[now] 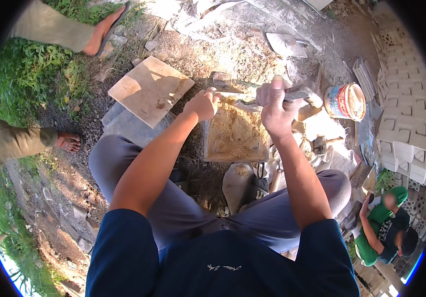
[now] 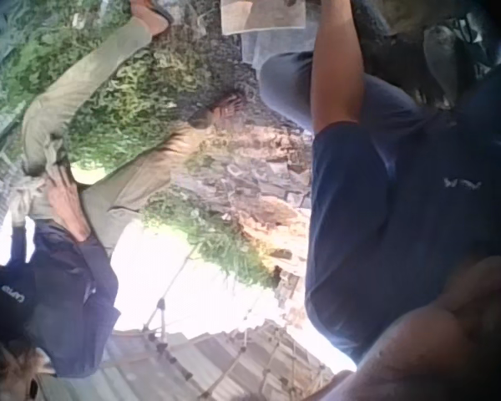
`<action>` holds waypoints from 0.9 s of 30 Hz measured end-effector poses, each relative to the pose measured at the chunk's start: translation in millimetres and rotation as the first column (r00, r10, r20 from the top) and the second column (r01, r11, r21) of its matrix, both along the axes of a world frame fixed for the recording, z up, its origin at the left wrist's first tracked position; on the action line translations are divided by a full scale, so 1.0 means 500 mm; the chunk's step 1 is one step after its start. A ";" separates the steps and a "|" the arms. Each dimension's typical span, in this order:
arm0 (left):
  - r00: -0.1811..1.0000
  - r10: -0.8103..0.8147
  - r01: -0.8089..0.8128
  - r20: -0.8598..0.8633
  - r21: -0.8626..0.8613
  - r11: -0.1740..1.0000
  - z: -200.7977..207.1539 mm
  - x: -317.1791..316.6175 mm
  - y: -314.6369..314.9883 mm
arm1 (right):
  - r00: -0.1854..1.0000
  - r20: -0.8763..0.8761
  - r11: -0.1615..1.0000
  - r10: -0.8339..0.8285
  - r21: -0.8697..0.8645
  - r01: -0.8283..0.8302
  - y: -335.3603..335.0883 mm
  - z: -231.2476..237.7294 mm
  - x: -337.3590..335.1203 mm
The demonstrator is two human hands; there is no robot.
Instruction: The person shapes a stone block by hitting its edges with a hammer while holding it in a tray of sand. They turn the stone multiple times to work on different sides and wipe away debris by hand.
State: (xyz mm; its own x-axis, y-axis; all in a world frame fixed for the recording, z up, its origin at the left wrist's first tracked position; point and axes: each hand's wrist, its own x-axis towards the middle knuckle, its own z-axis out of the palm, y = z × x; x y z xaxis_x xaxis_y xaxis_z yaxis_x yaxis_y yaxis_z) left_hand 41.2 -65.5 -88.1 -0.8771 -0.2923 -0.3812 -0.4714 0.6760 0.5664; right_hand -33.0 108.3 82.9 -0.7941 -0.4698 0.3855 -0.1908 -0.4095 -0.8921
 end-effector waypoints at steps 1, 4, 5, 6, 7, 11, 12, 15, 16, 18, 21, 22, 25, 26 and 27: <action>1.000 -0.002 0.002 -0.011 0.000 1.000 0.001 -0.004 0.000 | 0.998 0.005 0.993 -0.056 0.107 0.055 -0.007 -0.018 0.000; 1.000 0.026 -0.026 0.004 -0.005 1.000 -0.001 0.016 -0.013 | 0.993 0.008 0.968 -0.117 0.225 0.113 -0.030 -0.005 0.002; 0.999 0.010 -0.011 -0.042 -0.020 1.000 -0.003 0.026 -0.018 | 0.992 0.006 0.972 -0.126 0.199 0.123 -0.036 0.017 0.010; 0.999 0.009 -0.010 -0.036 -0.016 1.000 0.004 0.023 -0.020 | 0.990 0.005 0.974 -0.139 0.184 0.135 -0.036 0.030 0.017; 1.000 0.013 -0.013 -0.014 0.005 1.000 0.014 0.016 -0.011 | 0.993 -0.010 0.975 -0.115 0.191 0.114 -0.024 0.028 0.012; 0.994 0.008 -0.009 0.104 0.011 1.000 0.044 0.006 0.002 | 0.979 -0.148 0.935 -0.142 0.305 0.182 -0.020 -0.043 -0.008; 0.995 0.009 -0.009 0.098 -0.001 1.000 0.038 0.022 -0.006 | 0.980 -0.142 0.937 -0.138 0.303 0.176 -0.029 -0.022 0.003; 0.992 0.010 -0.008 0.127 -0.016 1.000 0.046 0.027 -0.004 | 0.992 -0.025 0.966 -0.126 0.225 0.128 -0.026 0.034 0.017; 0.986 -0.025 0.032 0.163 -0.044 0.999 0.071 0.015 -0.016 | 0.990 -0.012 0.967 -0.140 0.214 0.139 -0.033 0.028 0.013; 0.983 -0.109 0.121 0.150 -0.080 0.989 0.034 0.022 -0.027 | 0.978 -0.134 0.949 -0.158 0.253 0.188 -0.036 -0.016 0.014; 0.971 0.008 0.005 0.238 -0.053 0.999 0.055 0.032 -0.012 | 0.990 -0.034 0.952 -0.139 0.271 0.143 -0.033 -0.001 0.007; 0.969 0.010 0.003 0.248 -0.054 0.999 0.059 0.038 -0.017 | 0.989 0.015 0.957 -0.144 0.255 0.136 -0.037 0.028 0.023; 0.928 -0.075 0.100 0.365 -0.051 0.994 0.067 0.016 -0.012 | 0.982 -0.093 0.938 -0.166 0.293 0.186 -0.012 -0.014 0.023; 0.932 -0.083 0.107 0.353 -0.049 0.993 0.064 0.004 -0.002 | 0.962 -0.204 0.923 -0.181 0.302 0.238 -0.004 -0.048 0.008; 0.933 -0.103 0.126 0.344 -0.045 0.991 0.050 0.000 0.010 | 0.949 -0.264 0.900 -0.170 0.351 0.259 -0.004 -0.066 -0.008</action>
State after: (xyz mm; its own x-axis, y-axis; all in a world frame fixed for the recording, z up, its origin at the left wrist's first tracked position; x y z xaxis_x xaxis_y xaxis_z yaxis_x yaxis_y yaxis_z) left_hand 41.2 -60.7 -63.0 -0.7274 -0.2315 -0.6460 -0.5449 0.7671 0.3386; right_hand -36.9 106.4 49.9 -0.8071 -0.4427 0.3907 -0.4456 0.0225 -0.8949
